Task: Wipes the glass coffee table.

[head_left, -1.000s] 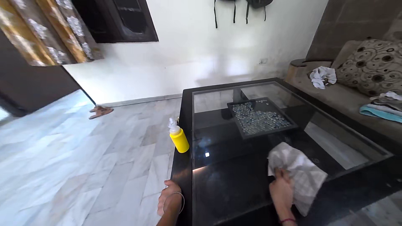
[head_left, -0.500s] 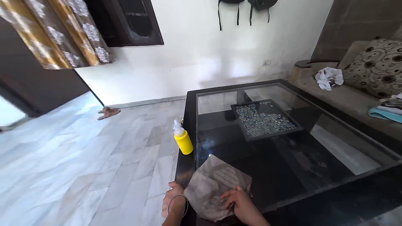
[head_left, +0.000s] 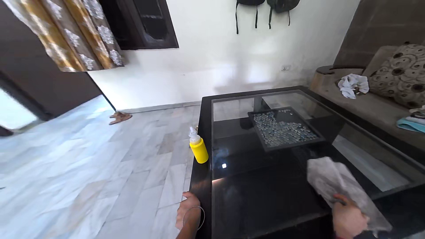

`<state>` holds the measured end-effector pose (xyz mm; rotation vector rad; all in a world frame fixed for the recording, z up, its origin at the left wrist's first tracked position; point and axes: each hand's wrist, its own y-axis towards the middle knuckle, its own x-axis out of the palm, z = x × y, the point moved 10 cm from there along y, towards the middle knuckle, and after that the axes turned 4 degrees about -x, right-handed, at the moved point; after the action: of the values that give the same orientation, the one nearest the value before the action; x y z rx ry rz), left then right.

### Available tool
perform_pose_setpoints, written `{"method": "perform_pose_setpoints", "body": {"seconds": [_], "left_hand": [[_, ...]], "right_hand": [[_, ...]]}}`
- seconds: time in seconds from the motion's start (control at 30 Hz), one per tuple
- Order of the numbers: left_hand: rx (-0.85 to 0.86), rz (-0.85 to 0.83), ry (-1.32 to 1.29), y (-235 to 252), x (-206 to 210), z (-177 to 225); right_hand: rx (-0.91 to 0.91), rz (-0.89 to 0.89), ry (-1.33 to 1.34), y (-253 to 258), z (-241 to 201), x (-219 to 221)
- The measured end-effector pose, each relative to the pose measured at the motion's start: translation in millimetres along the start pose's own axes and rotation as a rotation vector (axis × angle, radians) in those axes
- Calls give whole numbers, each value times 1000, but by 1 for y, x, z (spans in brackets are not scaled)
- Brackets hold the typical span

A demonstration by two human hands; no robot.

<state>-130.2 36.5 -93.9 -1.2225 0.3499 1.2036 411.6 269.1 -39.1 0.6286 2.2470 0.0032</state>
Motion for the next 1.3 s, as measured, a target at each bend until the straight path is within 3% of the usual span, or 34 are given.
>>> {"method": "perform_pose_setpoints", "body": {"seconds": [0.07, 0.23, 0.4, 0.53, 0.67, 0.77, 0.9, 1.03, 1.17, 1.23, 1.3], "left_hand": [[-5, -4, -16, 2, 1, 0], [1, -16, -2, 3, 3, 0], [-9, -29, -7, 1, 2, 0], [-1, -19, 6, 5, 4, 0], [2, -37, 25, 0, 2, 0], [-34, -19, -6, -2, -2, 0], [-12, -36, 3, -5, -1, 1], [-17, -23, -4, -5, -1, 0], [-6, -35, -12, -5, -1, 1], [-9, -35, -18, -3, 2, 1], [-14, -34, -14, 0, 3, 1]], "right_hand": [[28, 17, 3, -3, -2, 0], [-246, -174, -14, -51, -71, 46], [-615, -614, 66, -162, -159, 94], [-856, -1027, 292, -245, -198, 106], [-907, -1230, 330, -256, -202, 111], [-824, -1085, 285, -198, -182, 113], [-669, -700, 237, -99, -131, 96], [-454, -295, 143, -35, -71, 52], [-108, -82, 49, -23, -33, 19], [-104, -78, 54, -33, -43, 22], [-212, -168, 36, -53, -69, 41]]}}
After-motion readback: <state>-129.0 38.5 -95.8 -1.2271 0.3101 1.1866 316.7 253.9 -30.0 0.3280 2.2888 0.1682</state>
